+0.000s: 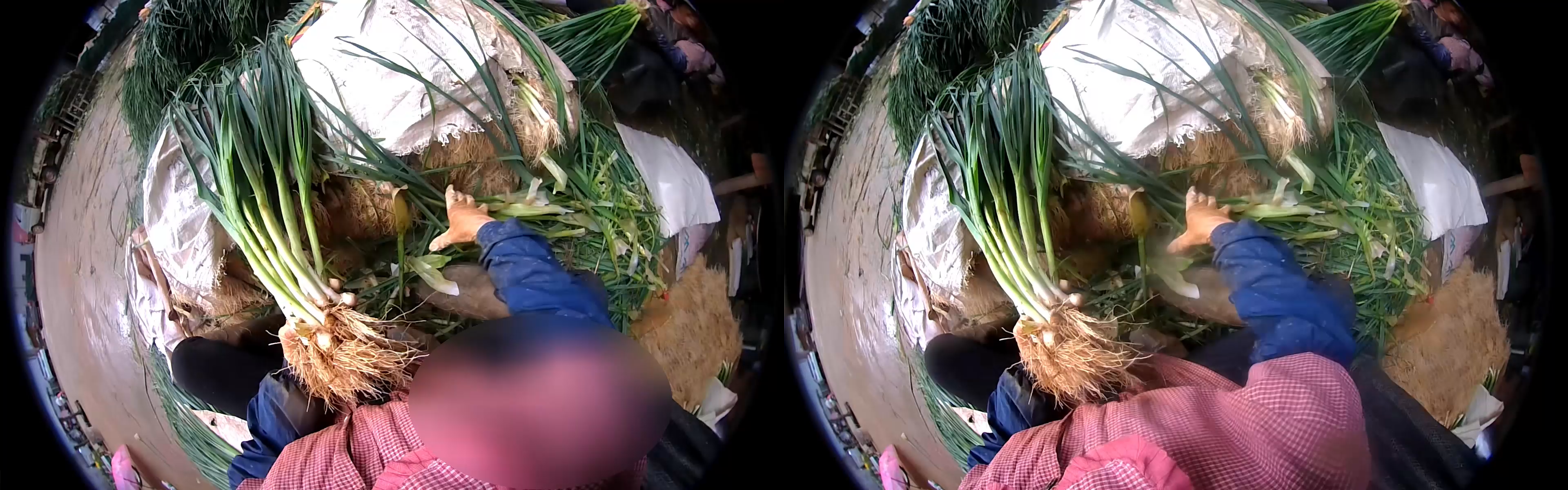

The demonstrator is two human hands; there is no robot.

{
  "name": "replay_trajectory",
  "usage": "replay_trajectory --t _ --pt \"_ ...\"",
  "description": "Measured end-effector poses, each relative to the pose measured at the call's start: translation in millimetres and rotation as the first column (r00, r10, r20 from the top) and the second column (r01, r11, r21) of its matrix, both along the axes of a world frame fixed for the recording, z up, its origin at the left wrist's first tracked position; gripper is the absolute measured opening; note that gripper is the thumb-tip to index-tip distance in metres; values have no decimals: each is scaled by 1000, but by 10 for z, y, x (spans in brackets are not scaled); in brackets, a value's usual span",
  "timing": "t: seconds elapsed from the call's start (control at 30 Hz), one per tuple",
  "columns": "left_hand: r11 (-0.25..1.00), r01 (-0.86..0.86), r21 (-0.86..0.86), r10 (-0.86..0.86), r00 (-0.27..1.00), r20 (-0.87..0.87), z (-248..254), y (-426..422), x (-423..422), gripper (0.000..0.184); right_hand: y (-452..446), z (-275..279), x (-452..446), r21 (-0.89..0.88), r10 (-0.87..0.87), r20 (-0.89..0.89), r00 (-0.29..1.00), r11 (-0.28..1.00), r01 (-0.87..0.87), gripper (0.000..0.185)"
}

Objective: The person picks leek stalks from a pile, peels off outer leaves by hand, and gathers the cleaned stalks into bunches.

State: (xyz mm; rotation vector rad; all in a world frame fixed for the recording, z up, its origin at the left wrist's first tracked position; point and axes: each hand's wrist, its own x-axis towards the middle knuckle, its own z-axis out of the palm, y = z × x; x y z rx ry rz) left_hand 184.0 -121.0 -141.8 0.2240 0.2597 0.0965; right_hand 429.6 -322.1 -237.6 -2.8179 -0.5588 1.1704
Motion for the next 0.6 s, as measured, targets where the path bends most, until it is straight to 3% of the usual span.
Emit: replay_trajectory --t 0.03,0.07,0.1,0.13,0.2,0.23,0.3,0.33,0.4,0.5,0.6 --pt "999 -35 -20 35 999 -1 8 -10 7 60 190 -292 -296 -4 75 -26 997 997 -75 131" --pt "999 -41 29 43 997 -65 27 -11 1 50 379 -582 -593 -3 148 -50 988 989 -149 130" --pt "997 -55 59 62 989 -134 -56 27 -43 68 521 -682 -816 -43 363 -257 896 922 -386 113" --pt "992 -27 127 45 990 -137 -26 21 -12 68 439 -1748 -1273 -128 535 377 756 838 -530 77" --pt "977 39 208 1 982 -188 -214 173 -55 67 588 -1715 -1261 -154 681 122 722 732 -664 55" --pt "975 12 222 44 968 -248 -143 136 -40 64 510 -1448 -1221 27 509 193 839 852 -523 40" --pt "978 45 205 0 976 -216 83 15 15 59 397 -1119 -897 11 421 97 902 906 -424 23" --pt "981 69 179 -33 980 -197 44 -14 52 59 159 -1098 -679 117 319 164 933 933 -340 20" --pt "979 150 135 -124 975 -185 -81 84 23 57 -415 -780 -189 117 50 166 985 991 -70 24" --pt "977 154 150 -131 979 -154 -50 76 -19 52 -1694 -61 505 -24 -321 367 873 935 354 33" --pt "972 211 -105 -229 952 -202 -51 157 -61 52 -3031 615 934 -205 -446 518 730 764 612 44"
